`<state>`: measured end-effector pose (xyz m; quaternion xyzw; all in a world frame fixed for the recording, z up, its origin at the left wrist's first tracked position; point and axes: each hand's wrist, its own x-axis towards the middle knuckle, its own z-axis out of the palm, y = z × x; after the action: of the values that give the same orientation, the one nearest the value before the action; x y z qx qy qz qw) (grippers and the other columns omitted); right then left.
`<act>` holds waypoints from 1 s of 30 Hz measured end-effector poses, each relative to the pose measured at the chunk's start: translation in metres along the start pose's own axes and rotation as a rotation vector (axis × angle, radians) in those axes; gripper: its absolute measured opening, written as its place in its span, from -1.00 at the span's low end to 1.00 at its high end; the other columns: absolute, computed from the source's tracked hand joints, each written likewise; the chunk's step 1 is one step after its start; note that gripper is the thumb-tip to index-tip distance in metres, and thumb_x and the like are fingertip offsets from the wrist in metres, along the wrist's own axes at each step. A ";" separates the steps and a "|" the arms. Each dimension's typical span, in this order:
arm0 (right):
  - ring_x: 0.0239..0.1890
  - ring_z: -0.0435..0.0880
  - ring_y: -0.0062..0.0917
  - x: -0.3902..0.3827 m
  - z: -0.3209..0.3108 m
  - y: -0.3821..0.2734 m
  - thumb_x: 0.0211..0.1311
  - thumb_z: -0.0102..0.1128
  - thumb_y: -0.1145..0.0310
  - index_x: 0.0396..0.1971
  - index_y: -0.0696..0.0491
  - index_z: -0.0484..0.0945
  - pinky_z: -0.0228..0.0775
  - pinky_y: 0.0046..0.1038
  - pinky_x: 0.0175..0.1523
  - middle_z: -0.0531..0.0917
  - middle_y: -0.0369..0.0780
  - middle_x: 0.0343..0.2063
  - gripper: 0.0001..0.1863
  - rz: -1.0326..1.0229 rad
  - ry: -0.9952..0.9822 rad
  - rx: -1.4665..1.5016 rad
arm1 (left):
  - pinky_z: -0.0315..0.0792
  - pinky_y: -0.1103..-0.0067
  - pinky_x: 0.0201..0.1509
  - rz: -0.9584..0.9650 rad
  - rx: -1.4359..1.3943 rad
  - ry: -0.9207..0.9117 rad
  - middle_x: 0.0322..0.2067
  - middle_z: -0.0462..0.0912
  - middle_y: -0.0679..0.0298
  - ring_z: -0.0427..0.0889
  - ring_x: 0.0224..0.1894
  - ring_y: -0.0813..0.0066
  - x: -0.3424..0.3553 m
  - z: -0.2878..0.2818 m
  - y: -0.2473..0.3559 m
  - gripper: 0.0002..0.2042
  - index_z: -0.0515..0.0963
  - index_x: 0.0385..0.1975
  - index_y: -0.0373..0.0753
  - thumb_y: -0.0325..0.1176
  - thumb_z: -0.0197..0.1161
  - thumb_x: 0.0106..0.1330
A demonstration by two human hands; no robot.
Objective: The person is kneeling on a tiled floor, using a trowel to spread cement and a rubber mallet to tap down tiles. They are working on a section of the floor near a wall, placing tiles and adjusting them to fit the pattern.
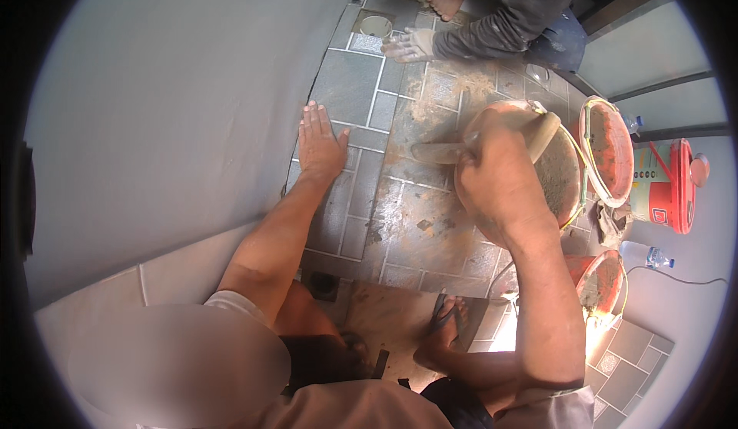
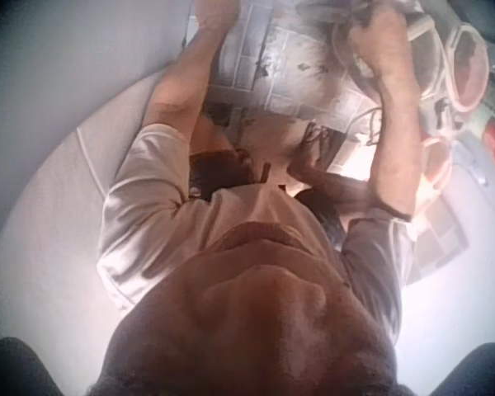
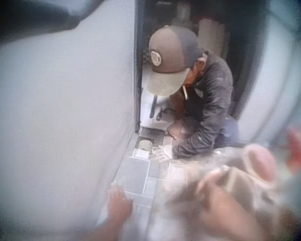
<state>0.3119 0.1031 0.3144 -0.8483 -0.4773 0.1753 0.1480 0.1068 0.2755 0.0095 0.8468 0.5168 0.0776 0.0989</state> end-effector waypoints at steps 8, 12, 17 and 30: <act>0.03 0.67 0.23 0.002 0.013 -0.025 0.26 0.19 0.58 -0.08 0.31 0.48 0.50 0.00 0.19 0.68 0.31 -0.17 -0.75 -0.085 -0.034 -0.058 | -0.11 0.17 0.73 0.025 -0.029 -0.022 0.63 0.03 -0.14 -0.04 0.69 -0.02 -0.008 -0.014 -0.014 -0.23 0.18 0.55 -0.48 -0.01 0.18 0.56; 0.05 0.67 0.24 0.009 0.018 -0.047 0.24 0.17 0.61 -0.10 0.32 0.47 0.51 0.05 0.20 0.68 0.32 -0.17 -0.76 -0.074 -0.101 -0.112 | -0.18 0.19 0.75 0.061 0.003 0.000 0.65 -0.01 -0.07 -0.10 0.70 0.03 -0.034 0.002 -0.013 -0.29 0.15 0.58 -0.43 -0.07 0.07 0.61; 0.04 0.69 0.22 0.005 0.018 -0.049 0.22 0.17 0.62 -0.09 0.32 0.48 0.52 0.05 0.18 0.69 0.30 -0.15 -0.74 -0.066 -0.083 -0.143 | -0.22 0.17 0.75 0.111 -0.058 0.028 0.65 -0.01 -0.03 -0.12 0.71 0.03 -0.053 0.013 -0.010 -0.35 0.15 0.58 -0.39 -0.14 0.01 0.63; 0.02 0.72 0.17 -0.007 0.029 -0.047 0.22 0.14 0.60 -0.11 0.31 0.56 0.52 -0.05 0.21 0.72 0.25 -0.22 -0.76 -0.033 -0.012 -0.121 | -0.29 -0.20 0.68 0.542 -0.004 -0.153 0.68 0.01 0.41 -0.11 0.71 0.25 -0.018 0.002 0.044 -0.44 0.22 0.61 0.02 -0.02 -0.08 0.67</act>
<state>0.2600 0.1233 0.3097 -0.8465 -0.5020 0.1490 0.0966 0.1369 0.2399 0.0173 0.9574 0.2624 0.0381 0.1148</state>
